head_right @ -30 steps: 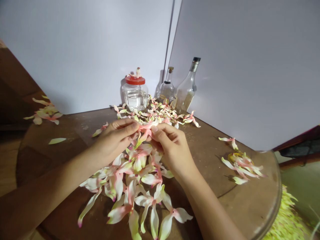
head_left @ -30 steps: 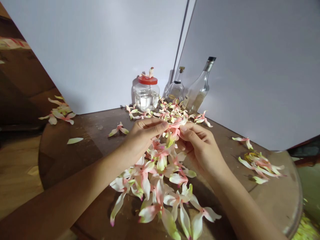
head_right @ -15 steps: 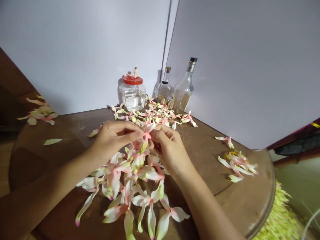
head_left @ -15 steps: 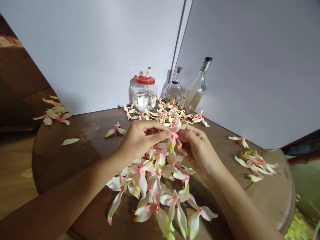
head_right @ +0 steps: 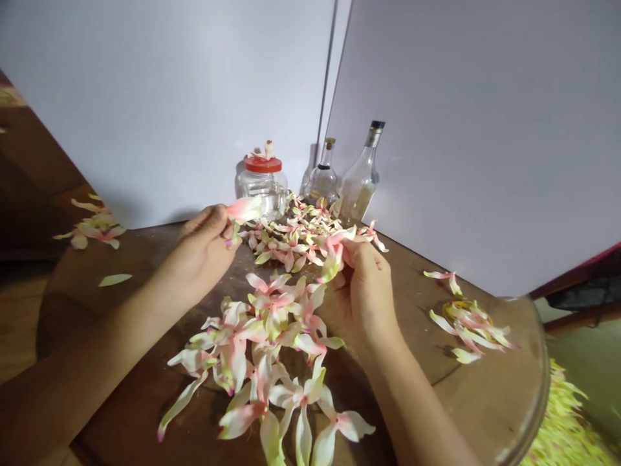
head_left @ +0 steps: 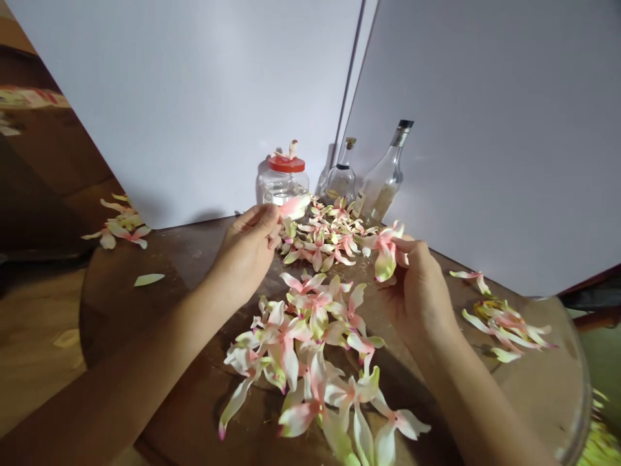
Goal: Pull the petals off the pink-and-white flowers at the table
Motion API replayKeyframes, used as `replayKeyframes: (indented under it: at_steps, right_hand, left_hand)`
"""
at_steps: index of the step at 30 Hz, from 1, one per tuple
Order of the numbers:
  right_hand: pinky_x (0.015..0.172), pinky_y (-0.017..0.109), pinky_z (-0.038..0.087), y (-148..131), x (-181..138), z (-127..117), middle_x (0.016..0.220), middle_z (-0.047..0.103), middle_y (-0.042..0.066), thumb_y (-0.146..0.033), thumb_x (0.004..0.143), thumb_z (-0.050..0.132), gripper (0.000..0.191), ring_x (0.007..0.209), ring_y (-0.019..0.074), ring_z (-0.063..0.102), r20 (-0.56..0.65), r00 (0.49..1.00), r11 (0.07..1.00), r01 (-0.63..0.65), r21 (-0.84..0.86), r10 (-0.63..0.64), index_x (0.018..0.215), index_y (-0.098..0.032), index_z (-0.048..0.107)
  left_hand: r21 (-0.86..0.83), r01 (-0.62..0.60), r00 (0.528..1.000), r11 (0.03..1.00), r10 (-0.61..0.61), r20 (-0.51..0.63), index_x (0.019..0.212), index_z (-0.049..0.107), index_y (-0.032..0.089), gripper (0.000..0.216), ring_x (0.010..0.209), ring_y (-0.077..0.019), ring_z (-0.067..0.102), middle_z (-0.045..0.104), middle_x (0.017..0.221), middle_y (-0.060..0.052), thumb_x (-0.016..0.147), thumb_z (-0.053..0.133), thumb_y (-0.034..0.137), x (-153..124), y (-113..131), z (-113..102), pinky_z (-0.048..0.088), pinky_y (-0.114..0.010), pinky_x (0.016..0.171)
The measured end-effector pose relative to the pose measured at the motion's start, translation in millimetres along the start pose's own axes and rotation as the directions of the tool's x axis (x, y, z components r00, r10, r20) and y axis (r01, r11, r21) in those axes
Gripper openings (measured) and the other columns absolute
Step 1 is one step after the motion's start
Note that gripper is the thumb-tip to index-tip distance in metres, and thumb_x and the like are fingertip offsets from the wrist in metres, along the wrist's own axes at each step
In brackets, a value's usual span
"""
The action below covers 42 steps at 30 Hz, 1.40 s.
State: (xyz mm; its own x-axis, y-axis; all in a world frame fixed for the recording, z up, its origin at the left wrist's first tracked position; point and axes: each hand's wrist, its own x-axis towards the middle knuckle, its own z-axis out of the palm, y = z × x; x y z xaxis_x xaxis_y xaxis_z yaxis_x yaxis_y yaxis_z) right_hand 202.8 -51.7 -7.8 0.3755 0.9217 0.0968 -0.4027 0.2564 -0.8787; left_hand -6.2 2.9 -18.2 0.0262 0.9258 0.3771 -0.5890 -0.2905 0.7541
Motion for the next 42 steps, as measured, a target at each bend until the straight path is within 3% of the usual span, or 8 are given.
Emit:
replayKeyframes:
  at_steps: [4, 7, 12, 18, 23, 30, 39, 42]
  right_hand:
    - [0.041, 0.02, 0.027, 1, -3, -1, 0.063, 0.04, -0.004, -0.023, 0.076, 0.068, 0.027, 0.051, 0.0075, 0.033, 0.048, 0.998, 0.998, -0.041, -0.044, 0.043, 0.062, -0.02, 0.045]
    - [0.042, 0.021, 0.025, 1, -6, -3, 0.06, 0.04, -0.004, -0.024, 0.083, 0.067, 0.029, 0.05, 0.0074, 0.032, 0.166, 0.986, 0.996, 0.009, -0.085, 0.006, 0.062, -0.019, 0.047]
    - [0.049, 0.024, 0.026, 5, -13, -4, 0.058, 0.046, -0.004, -0.035, 0.093, 0.067, 0.031, 0.051, 0.0084, 0.036, 0.496, 0.868, 0.934, 0.19, -0.302, -0.016, 0.069, -0.018, 0.056]
    - [0.05, 0.024, 0.031, 7, -19, -2, 0.061, 0.048, -0.004, -0.042, 0.095, 0.067, 0.03, 0.053, 0.0091, 0.042, 0.539, 0.842, 0.919, 0.19, -0.345, 0.029, 0.078, -0.019, 0.059]
    - [0.048, 0.023, 0.033, 7, -18, -1, 0.065, 0.055, -0.003, -0.042, 0.095, 0.067, 0.026, 0.051, 0.0082, 0.046, 0.539, 0.841, 0.93, 0.159, -0.33, 0.047, 0.082, -0.02, 0.061]
    - [0.046, 0.023, 0.03, 6, -17, 0, 0.063, 0.06, -0.003, -0.038, 0.095, 0.068, 0.017, 0.049, 0.0085, 0.041, 0.514, 0.857, 0.956, 0.128, -0.265, 0.027, 0.1, -0.025, 0.059]
    - [0.043, 0.023, 0.023, -2, -17, 1, 0.059, 0.051, -0.008, -0.028, 0.09, 0.073, 0.032, 0.045, 0.011, 0.037, 0.312, 0.935, 0.964, 0.224, -0.147, -0.169, 0.106, -0.035, 0.046]
    - [0.046, 0.025, 0.025, -5, -8, -8, 0.061, 0.049, -0.005, -0.035, 0.094, 0.066, 0.013, 0.048, 0.0108, 0.035, 0.365, 0.915, 0.909, 0.29, -0.299, -0.172, 0.103, -0.029, 0.058]
  left_hand:
    - [-0.008, 0.056, 0.992, 0.998, -0.055, 0.112, 0.073, 0.07, 0.021, 0.025, 0.06, -0.0076, 0.041, 0.055, 0.069, 0.002, 0.071, 0.089, 0.037, -3, 3, 1, 0.034, -0.022, 0.054]
    - [0.181, 0.074, 0.943, 0.981, -0.128, 0.308, 0.082, 0.076, 0.024, 0.019, 0.06, -0.0085, 0.048, 0.062, 0.072, 0.001, 0.077, 0.084, 0.041, -11, 7, 4, 0.037, -0.022, 0.054]
    - [0.589, -0.326, 0.906, 0.739, 0.067, 0.417, 0.107, 0.077, 0.024, 0.023, 0.077, -0.0129, 0.063, 0.074, 0.101, -0.006, 0.085, 0.078, 0.033, -21, 13, 9, 0.046, -0.024, 0.065]
    - [0.607, -0.5, 0.83, 0.618, 0.143, 0.539, 0.101, 0.08, 0.025, 0.017, 0.092, -0.018, 0.072, 0.078, 0.098, -0.006, 0.084, 0.078, 0.027, -22, 9, 12, 0.056, -0.029, 0.085]
    - [0.599, -0.485, 0.86, 0.638, 0.222, 0.46, 0.094, 0.081, 0.025, 0.013, 0.085, -0.0159, 0.072, 0.079, 0.09, -0.003, 0.083, 0.079, 0.019, -23, 7, 14, 0.057, -0.027, 0.08]
    - [0.504, -0.195, 0.98, 0.841, 0.19, 0.062, 0.091, 0.081, 0.023, 0.015, 0.08, -0.0155, 0.069, 0.078, 0.09, -0.004, 0.078, 0.083, 0.032, -18, -1, 7, 0.054, -0.026, 0.074]
    - [0.218, -0.124, 0.971, 0.968, 0.163, -0.173, 0.083, 0.077, 0.018, 0.01, 0.071, -0.0089, 0.055, 0.069, 0.081, -0.002, 0.076, 0.081, 0.023, 6, -8, -11, 0.042, -0.02, 0.064]
    - [0.46, -0.237, 0.951, 0.856, 0.3, -0.069, 0.092, 0.078, 0.019, 0.011, 0.08, -0.0128, 0.062, 0.074, 0.089, -0.004, 0.083, 0.076, 0.026, 9, 6, -15, 0.046, -0.024, 0.074]
